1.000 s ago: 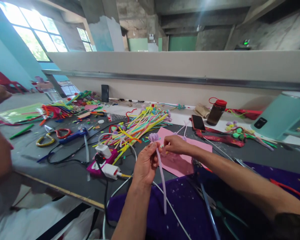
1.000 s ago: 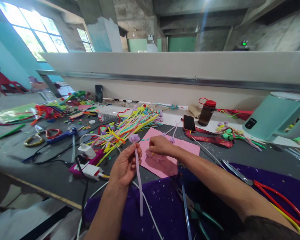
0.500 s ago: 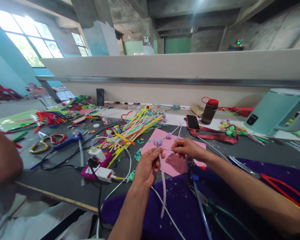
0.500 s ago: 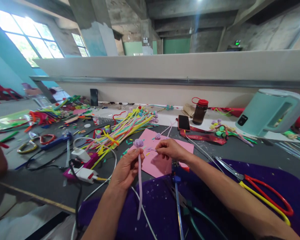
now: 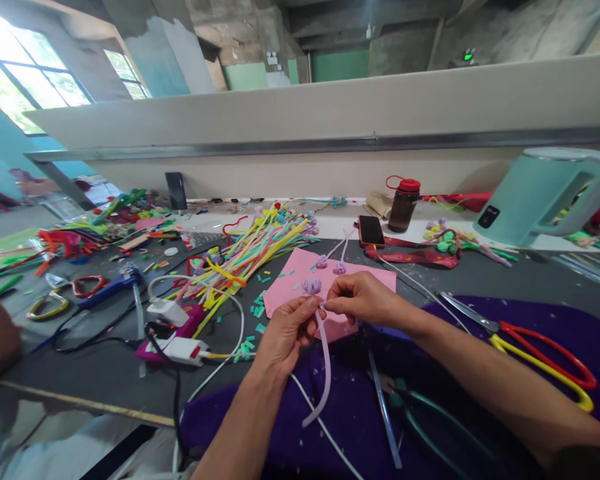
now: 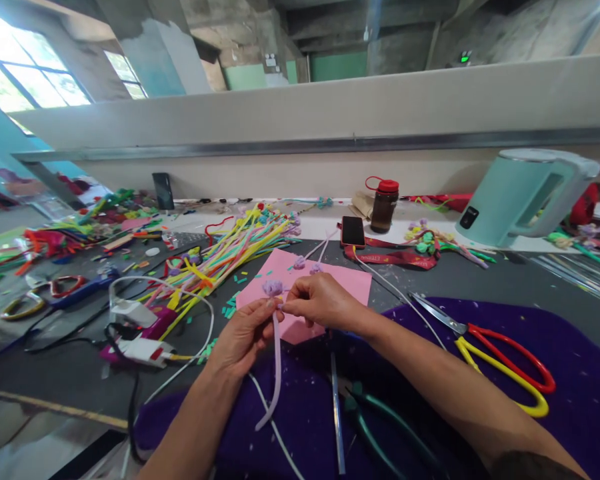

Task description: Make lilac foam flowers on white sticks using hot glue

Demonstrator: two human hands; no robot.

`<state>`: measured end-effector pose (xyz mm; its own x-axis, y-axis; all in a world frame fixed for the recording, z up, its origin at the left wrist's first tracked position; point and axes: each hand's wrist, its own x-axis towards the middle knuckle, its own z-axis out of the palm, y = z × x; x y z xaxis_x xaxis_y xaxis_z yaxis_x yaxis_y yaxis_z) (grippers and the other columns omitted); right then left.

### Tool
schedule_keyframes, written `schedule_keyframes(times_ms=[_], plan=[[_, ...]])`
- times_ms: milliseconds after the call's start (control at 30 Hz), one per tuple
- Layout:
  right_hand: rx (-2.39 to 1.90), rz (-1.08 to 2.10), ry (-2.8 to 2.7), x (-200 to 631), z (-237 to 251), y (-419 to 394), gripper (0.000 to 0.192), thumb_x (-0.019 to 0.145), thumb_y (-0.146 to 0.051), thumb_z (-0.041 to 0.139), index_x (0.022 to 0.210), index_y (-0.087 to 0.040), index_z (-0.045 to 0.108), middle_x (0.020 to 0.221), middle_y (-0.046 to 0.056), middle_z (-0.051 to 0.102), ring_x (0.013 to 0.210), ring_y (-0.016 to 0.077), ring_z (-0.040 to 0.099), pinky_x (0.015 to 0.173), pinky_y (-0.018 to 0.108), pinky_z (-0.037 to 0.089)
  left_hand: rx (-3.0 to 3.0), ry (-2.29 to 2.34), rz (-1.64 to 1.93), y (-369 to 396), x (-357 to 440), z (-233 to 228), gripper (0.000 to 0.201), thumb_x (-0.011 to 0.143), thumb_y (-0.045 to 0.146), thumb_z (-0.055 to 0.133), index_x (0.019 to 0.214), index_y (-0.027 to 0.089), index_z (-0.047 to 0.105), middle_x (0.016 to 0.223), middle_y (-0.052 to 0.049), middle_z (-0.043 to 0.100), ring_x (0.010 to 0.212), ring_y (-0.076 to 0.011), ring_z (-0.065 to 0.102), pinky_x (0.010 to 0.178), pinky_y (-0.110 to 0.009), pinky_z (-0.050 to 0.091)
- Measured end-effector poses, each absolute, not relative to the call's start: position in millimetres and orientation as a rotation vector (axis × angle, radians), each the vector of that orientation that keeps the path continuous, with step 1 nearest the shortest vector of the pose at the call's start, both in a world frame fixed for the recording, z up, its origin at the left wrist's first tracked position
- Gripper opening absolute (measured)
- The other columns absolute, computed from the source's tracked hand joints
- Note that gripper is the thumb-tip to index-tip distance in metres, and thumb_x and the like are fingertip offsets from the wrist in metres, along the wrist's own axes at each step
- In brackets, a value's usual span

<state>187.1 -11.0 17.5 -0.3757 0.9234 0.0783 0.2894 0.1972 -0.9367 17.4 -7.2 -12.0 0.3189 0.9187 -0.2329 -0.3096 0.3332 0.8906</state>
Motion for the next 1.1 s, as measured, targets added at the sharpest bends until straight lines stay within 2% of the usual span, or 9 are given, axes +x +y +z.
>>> schedule_keyframes(times_ms=[200, 400, 467, 600, 700, 767, 867, 933, 1100], plan=[[-1.167, 1.141, -1.826, 186, 13, -12, 0.024, 0.077, -0.037, 0.055, 0.067, -0.015, 0.055, 0.051, -0.005, 0.050, 0.039, 0.0075, 0.050, 0.035, 0.016, 0.037, 1.024, 0.950, 0.938, -8, 19, -14, 0.024, 0.067, 0.034, 0.069, 0.064, 0.012, 0.063, 0.042, 0.004, 0.052, 0.030, -0.0016, 0.037, 0.030, -0.012, 0.024], [-1.204, 1.075, -1.889, 194, 19, -12, 0.018, 0.077, -0.031, 0.054, 0.067, -0.016, 0.055, 0.054, -0.004, 0.051, 0.041, 0.0081, 0.052, 0.039, 0.017, 0.037, 1.070, 0.945, 0.974, -7, 19, -17, 0.025, 0.067, 0.035, 0.069, 0.059, 0.012, 0.061, 0.042, 0.003, 0.051, 0.031, -0.0028, 0.038, 0.031, -0.013, 0.025], [-1.305, 0.873, -2.003, 210, 25, -10, 0.019, 0.079, -0.030, 0.052, 0.067, -0.016, 0.056, 0.056, -0.003, 0.053, 0.045, 0.0093, 0.053, 0.042, 0.018, 0.037, 1.060, 0.957, 0.976, -7, 19, -17, 0.026, 0.068, 0.036, 0.068, 0.059, 0.012, 0.061, 0.040, 0.003, 0.050, 0.031, -0.0032, 0.037, 0.030, -0.013, 0.024], [-1.838, 0.028, -2.141, 253, 34, -3, 0.031, 0.082, -0.034, 0.048, 0.059, -0.017, 0.060, 0.057, 0.005, 0.060, 0.057, 0.0178, 0.058, 0.048, 0.024, 0.033, 1.056, 0.948, 0.987, -8, 18, -19, 0.029, 0.070, 0.038, 0.065, 0.058, 0.012, 0.061, 0.036, 0.004, 0.047, 0.029, -0.0027, 0.034, 0.030, -0.014, 0.022], [-1.893, -0.216, -2.032, 266, 33, -1, 0.021, 0.082, -0.025, 0.047, 0.081, -0.019, 0.066, 0.082, 0.009, 0.067, 0.072, 0.0222, 0.062, 0.054, 0.026, 0.036, 1.056, 0.933, 1.004, -8, 17, -19, 0.029, 0.070, 0.039, 0.065, 0.058, 0.013, 0.060, 0.036, 0.004, 0.047, 0.029, -0.0027, 0.033, 0.030, -0.014, 0.020], [-1.726, -0.018, -2.020, 257, 29, -4, 0.020, 0.081, -0.021, 0.047, 0.090, -0.020, 0.065, 0.087, 0.007, 0.068, 0.074, 0.0198, 0.062, 0.057, 0.025, 0.039, 1.053, 0.927, 1.019, -9, 17, -20, 0.030, 0.070, 0.040, 0.065, 0.058, 0.013, 0.060, 0.035, 0.004, 0.047, 0.028, -0.0028, 0.033, 0.030, -0.014, 0.019], [-1.434, 0.727, -1.965, 226, 20, -11, 0.025, 0.083, -0.031, 0.047, 0.071, -0.017, 0.062, 0.061, 0.002, 0.063, 0.053, 0.0137, 0.059, 0.049, 0.022, 0.039, 1.040, 0.931, 1.050, -9, 19, -19, 0.031, 0.069, 0.042, 0.065, 0.058, 0.013, 0.059, 0.034, 0.005, 0.045, 0.028, -0.0027, 0.031, 0.030, -0.015, 0.018], [-1.266, 1.056, -1.777, 205, 12, -15, 0.023, 0.081, -0.036, 0.050, 0.074, -0.016, 0.060, 0.065, 0.001, 0.062, 0.052, 0.0118, 0.058, 0.044, 0.020, 0.038, 1.034, 0.938, 1.057, -10, 20, -19, 0.032, 0.068, 0.042, 0.065, 0.058, 0.013, 0.059, 0.034, 0.005, 0.045, 0.028, -0.0028, 0.030, 0.030, -0.015, 0.018], [-1.125, 1.204, -1.575, 182, -2, -19, 0.025, 0.069, -0.035, 0.066, 0.084, -0.017, 0.056, 0.066, -0.002, 0.060, 0.053, 0.0114, 0.058, 0.044, 0.018, 0.040, 1.074, 0.906, 1.073, -14, 24, -17, 0.029, 0.068, 0.040, 0.066, 0.059, 0.013, 0.059, 0.038, 0.005, 0.048, 0.030, -0.0026, 0.033, 0.032, -0.015, 0.020]])
